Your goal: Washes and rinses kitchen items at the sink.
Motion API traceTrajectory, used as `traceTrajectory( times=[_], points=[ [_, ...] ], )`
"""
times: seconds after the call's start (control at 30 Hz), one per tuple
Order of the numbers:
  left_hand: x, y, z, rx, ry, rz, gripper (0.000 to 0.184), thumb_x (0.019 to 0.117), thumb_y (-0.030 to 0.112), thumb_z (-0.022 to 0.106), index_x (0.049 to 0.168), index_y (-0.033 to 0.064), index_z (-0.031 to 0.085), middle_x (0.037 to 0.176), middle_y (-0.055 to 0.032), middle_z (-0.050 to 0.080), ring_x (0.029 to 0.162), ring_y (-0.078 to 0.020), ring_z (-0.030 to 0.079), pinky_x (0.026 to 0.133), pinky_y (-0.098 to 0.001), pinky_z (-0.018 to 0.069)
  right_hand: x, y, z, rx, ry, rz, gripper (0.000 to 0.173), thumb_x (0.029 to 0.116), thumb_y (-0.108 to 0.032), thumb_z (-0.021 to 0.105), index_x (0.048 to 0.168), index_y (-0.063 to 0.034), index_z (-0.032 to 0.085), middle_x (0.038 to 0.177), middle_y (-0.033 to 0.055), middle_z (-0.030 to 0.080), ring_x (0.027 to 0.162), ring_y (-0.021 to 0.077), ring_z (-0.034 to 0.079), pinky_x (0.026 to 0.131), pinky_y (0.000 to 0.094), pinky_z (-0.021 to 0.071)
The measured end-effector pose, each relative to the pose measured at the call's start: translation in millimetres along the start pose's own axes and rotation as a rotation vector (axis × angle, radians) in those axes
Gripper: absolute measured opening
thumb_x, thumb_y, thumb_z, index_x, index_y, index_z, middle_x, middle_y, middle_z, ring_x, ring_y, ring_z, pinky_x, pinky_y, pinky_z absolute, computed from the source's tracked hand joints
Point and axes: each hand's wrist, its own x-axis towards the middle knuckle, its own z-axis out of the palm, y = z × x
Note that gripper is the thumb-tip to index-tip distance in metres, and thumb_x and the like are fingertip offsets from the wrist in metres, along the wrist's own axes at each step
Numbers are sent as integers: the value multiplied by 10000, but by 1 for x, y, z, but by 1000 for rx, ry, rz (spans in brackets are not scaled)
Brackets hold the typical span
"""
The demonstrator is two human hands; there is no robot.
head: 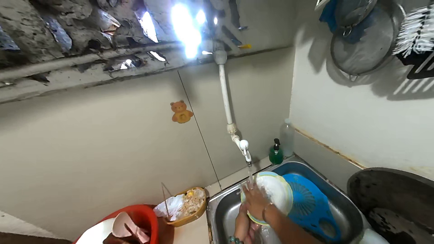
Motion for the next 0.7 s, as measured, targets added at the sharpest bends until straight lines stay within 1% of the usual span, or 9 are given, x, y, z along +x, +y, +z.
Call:
traceTrajectory(
  times=[0.1, 0.2, 0.27, 0.3, 0.4, 0.5, 0.6, 0.67, 0.7],
  points=[
    [14, 2, -3, 16, 75, 101, 441, 1134, 393, 283, 1314, 50, 493, 895, -111, 622, 695, -176, 617, 604, -334, 535, -20, -4, 5, 53, -89, -109, 610, 1123, -314, 293, 1663, -108, 100, 1732, 124, 93, 1601, 331, 66, 1246, 655, 34],
    [18, 10, -12, 91, 93, 213, 497, 1140, 358, 273, 1556, 91, 327, 1234, -214, 605, 957, -269, 637, 801, -437, 546, -37, 13, 12, 3, -140, -180, 592, 1130, -402, 260, 1667, -179, 147, 1734, 95, 105, 1602, 332, 51, 1235, 671, 39],
    [17, 9, -12, 94, 111, 224, 491, 1142, 361, 267, 1562, 111, 312, 1211, -233, 605, 879, -284, 654, 700, -426, 560, -34, 34, 11, -77, -72, -142, 600, 1112, -474, 278, 1656, -227, 225, 1728, 141, 107, 1598, 362, 36, 1226, 692, -30],
    [14, 6, -11, 98, 110, 213, 484, 1142, 362, 268, 1551, 110, 326, 1185, -235, 617, 839, -284, 662, 658, -412, 561, -29, 43, 9, -94, -13, -86, 647, 1092, -519, 314, 1649, -197, 252, 1723, 178, 89, 1596, 378, 13, 1222, 689, -62],
    [0, -2, -1, 150, 78, 161, 477, 1143, 358, 265, 1528, 86, 342, 1075, -212, 620, 704, -236, 631, 580, -359, 540, -12, 57, 5, -108, 107, 93, 831, 1045, -595, 364, 1665, -115, 90, 1727, 178, -32, 1588, 375, -107, 1192, 707, -121],
    [-5, -5, 6, 163, 66, 106, 484, 1143, 372, 256, 1512, 77, 357, 1006, -193, 625, 656, -220, 613, 561, -353, 532, -12, 39, 8, -22, 56, 24, 699, 1090, -416, 380, 1666, -130, 107, 1732, 157, -1, 1591, 395, -52, 1201, 731, -27],
    [8, -9, 1, 195, 84, 154, 455, 1144, 346, 256, 1446, 44, 414, 887, -125, 596, 613, -159, 566, 526, -305, 483, -28, 18, 17, 72, -102, -134, 610, 1128, -345, 270, 1667, -132, 80, 1737, 107, 69, 1596, 377, 26, 1219, 703, 30],
    [17, -6, -8, 215, 62, 188, 458, 1145, 316, 267, 1464, 27, 424, 1093, -181, 624, 867, -227, 619, 751, -396, 529, -42, 18, 30, 88, -115, -224, 611, 1119, -315, 324, 1659, -98, 136, 1728, 128, 116, 1593, 379, 71, 1229, 673, 103],
    [22, -3, -9, 219, 49, 194, 461, 1145, 307, 270, 1475, 17, 411, 1135, -206, 614, 923, -258, 622, 795, -429, 533, -46, 22, 36, 57, -101, -246, 616, 1111, -270, 372, 1657, -95, 149, 1718, 167, 140, 1586, 387, 113, 1223, 665, 156]
  ],
)
